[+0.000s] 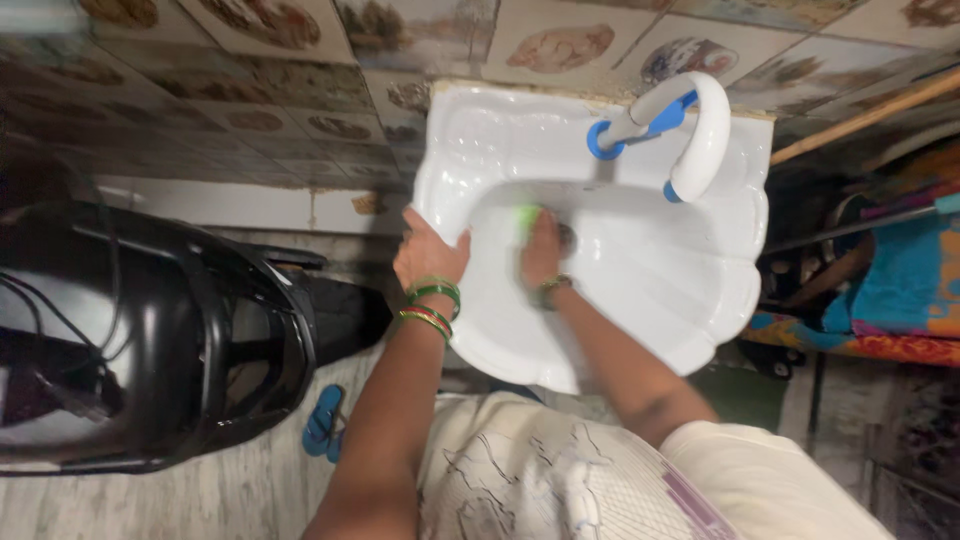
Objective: The person scrubs the basin and tap of a white sink using a sponge, moving it across different areas of the fixture.
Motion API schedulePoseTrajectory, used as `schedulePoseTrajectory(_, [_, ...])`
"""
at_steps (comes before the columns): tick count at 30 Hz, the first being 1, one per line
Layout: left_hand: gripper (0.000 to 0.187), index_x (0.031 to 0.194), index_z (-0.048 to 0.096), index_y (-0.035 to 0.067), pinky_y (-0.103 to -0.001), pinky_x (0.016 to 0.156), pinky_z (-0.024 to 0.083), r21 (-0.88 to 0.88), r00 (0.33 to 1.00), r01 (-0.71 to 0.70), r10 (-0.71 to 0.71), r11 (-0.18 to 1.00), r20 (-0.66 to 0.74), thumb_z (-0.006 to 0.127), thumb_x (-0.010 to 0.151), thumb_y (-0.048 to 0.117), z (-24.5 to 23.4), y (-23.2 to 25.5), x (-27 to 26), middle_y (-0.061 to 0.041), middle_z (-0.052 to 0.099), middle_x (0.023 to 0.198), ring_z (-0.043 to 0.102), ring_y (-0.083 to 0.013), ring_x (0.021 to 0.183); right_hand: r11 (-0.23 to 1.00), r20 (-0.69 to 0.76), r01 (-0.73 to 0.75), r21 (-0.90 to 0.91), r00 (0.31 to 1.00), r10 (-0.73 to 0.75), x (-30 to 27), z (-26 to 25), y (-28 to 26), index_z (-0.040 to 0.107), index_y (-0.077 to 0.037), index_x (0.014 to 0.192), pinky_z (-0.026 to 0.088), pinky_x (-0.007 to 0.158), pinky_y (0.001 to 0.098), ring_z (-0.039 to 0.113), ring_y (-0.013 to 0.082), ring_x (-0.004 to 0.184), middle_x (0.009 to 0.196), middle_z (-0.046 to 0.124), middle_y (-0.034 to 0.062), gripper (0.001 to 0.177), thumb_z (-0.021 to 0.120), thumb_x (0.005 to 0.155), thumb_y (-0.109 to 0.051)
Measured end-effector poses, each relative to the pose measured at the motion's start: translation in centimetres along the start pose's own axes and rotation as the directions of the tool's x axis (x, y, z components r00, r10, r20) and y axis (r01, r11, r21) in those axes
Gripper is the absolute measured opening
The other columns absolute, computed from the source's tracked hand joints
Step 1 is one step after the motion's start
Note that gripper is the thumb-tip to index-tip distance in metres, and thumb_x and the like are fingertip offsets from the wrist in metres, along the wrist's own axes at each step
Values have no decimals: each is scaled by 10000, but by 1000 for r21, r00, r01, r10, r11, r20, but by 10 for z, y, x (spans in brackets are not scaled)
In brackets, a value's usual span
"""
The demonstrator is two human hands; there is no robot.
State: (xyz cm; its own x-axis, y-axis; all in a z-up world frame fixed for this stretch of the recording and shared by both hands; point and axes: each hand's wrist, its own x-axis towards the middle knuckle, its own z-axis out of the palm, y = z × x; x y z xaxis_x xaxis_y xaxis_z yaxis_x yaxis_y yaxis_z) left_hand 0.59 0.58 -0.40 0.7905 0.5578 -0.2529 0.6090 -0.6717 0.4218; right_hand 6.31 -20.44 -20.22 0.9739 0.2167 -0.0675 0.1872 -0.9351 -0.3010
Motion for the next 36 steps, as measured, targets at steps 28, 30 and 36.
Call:
schedulePoseTrajectory(28, [953,1388,319,-15,-473,803,573,10,997,52,-53,999,49,789,799,568,-4,3,-3,-228,692,1029,712,-396,919,939,7,104,-327,994,-108,-29,-75,68,318,18,1601,158,1228,561,285,316,1553,1662,342,188,781,501,843,-6])
schedulePoseTrajectory(30, [955,1376,319,-19,-474,809,573,24,998,53,-54,998,40,793,785,563,-5,6,-2,-228,694,1027,713,-385,933,957,-60,230,177,973,-223,-30,-28,-9,258,85,1550,179,1255,506,257,437,1511,1623,282,285,797,550,821,-53])
schedulePoseTrajectory(36, [927,1351,337,-18,-484,811,568,11,999,39,-39,999,31,797,789,559,-9,7,-3,-239,692,1030,706,-399,944,859,389,274,433,803,-452,-95,-71,-3,262,42,1578,223,1239,468,253,349,1524,1629,273,232,745,521,888,-67])
